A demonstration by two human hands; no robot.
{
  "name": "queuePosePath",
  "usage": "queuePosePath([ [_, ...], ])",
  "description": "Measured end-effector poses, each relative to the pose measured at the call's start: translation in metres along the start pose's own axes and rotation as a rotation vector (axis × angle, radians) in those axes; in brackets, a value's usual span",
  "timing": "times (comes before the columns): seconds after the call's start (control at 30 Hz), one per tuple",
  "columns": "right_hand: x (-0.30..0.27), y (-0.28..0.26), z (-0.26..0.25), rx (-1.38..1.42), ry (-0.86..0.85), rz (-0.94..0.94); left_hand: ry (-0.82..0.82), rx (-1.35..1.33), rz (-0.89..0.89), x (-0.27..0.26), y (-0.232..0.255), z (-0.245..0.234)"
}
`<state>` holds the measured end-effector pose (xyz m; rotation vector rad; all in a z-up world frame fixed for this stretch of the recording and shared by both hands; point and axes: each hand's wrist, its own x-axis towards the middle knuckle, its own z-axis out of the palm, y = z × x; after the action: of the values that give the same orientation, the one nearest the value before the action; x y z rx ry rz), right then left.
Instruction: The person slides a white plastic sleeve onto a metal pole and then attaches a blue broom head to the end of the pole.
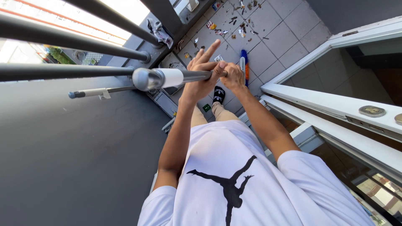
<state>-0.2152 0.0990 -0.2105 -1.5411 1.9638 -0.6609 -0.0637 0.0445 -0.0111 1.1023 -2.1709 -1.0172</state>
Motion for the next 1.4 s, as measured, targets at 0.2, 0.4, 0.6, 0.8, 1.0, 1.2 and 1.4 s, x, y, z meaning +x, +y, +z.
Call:
queuePosePath([
  [0.2,0.012,-0.006,0.042,0.057,-0.013,-0.133,0.064,-0.119,-0.032,-0.009,-0.017,-0.017],
  [0.4,0.008,-0.041,0.0,0.021,-0.135,-0.026,0.051,0.006,-0.03,-0.011,0.004,-0.022],
  [0.6,-0.003,-0.026,-0.024,-0.081,-0.036,0.011,-0.008,0.046,0.09,-0.007,0.028,-0.024],
  [0.8,0.002,0.014,-0.015,-0.177,-0.105,0.123,-0.018,-0.006,0.056,-0.008,-0.019,0.017],
  [1.0,-0.001,0.016,0.032,-0.144,-0.112,0.039,0.055,-0.006,-0.046,-0.02,-0.023,0.002],
  [1.2,0.013,-0.022,0.054,-0.054,-0.164,-0.028,0.146,-0.142,-0.022,-0.02,-0.037,-0.022],
  [1.4,0.016,-0.057,0.034,0.122,-0.078,-0.11,0.153,-0.076,-0.021,-0.022,-0.016,-0.036],
])
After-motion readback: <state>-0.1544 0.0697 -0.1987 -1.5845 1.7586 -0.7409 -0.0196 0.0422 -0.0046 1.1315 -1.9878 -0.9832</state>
